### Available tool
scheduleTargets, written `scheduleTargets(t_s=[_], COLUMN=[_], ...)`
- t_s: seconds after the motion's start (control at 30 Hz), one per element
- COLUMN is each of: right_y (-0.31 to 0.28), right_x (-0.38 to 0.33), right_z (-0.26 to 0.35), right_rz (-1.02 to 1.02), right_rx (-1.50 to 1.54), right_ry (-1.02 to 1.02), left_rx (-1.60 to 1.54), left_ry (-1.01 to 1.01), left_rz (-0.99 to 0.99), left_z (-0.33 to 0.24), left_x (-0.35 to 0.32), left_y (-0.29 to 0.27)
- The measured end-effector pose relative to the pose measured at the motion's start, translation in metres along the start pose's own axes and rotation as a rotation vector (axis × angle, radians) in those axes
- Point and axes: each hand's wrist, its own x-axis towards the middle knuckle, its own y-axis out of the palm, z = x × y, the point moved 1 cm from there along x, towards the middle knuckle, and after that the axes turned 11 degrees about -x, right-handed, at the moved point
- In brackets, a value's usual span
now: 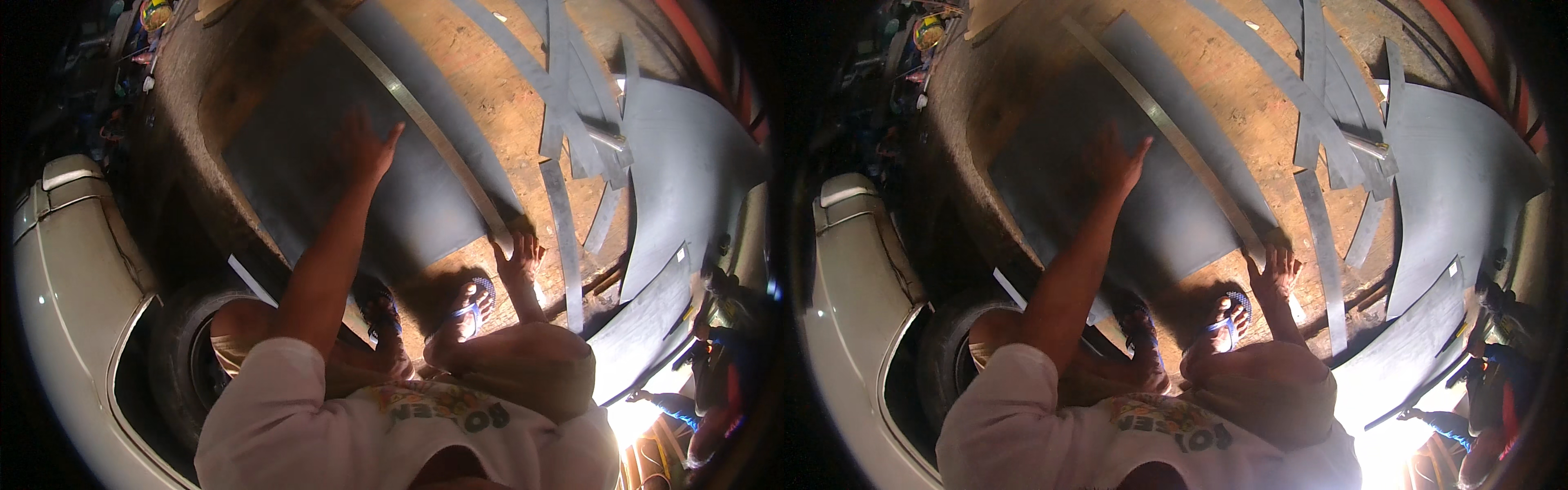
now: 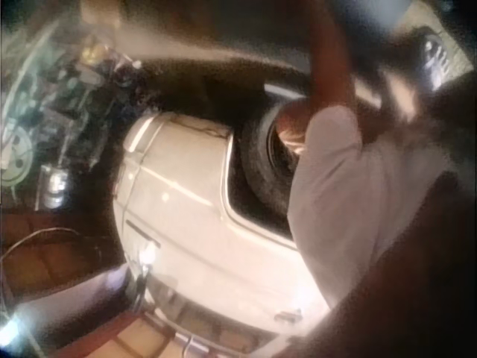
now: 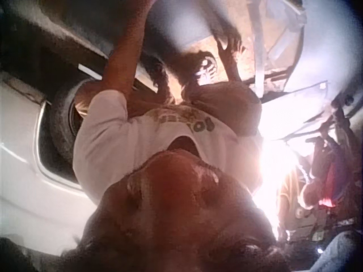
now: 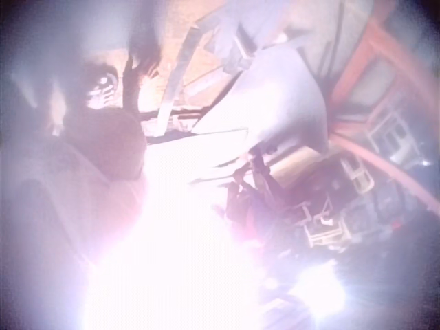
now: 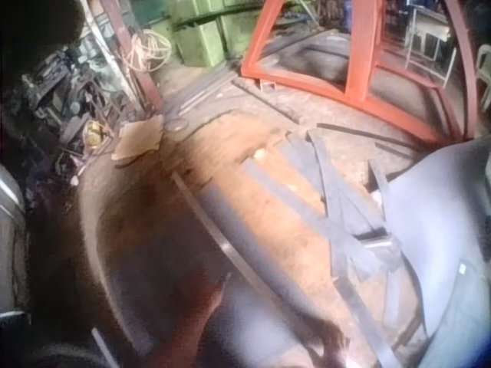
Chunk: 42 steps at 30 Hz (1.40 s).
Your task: The person sits on the floor and uses a utility knife to cut a large sheet of gray material. They repeatedly align the sheet, score it, and fold it to create straight cuts.
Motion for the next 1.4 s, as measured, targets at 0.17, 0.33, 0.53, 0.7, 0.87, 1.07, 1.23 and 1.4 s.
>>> scheduleTargets(t_s=[0.17,0.33,0.53,0.7,0.87,1.07,1.23,1.4], right_y=[0.009,0.001,-0.001,0.007,0.004,0.008,0.005,0.005], right_x=[-0.005,0.007,0.002,-0.001,-0.002,-0.002,-0.002,-0.001], right_z=[0.008,0.005,-0.007,-0.010,0.002,0.004,0.004,0.000], right_rz=[-0.057,-0.070,-0.044,-0.080,-0.078,-0.125,-0.107,-0.082], right_rx=[0.051,0.018,-0.001,0.054,0.146,0.127,0.114,0.119], right_ry=[-0.059,-0.053,-0.011,0.004,0.038,-0.005,0.020,0.035], left_rx=[0.040,0.031,0.097,0.132,0.098,0.092,0.072,0.062], left_ry=[0.091,0.116,0.162,0.167,0.152,0.154,0.170,0.183], left_rz=[0.069,0.033,-0.134,-0.131,-0.062,-0.047,-0.067,-0.074], left_z=[-0.030,-0.039,-0.042,-0.032,-0.042,-0.041,-0.040,-0.045], left_x=[0.042,0.059,0.058,0.068,0.061,0.062,0.064,0.063], left_y=[0.029,0.047,0.074,0.076,0.062,0.060,0.065,0.066])
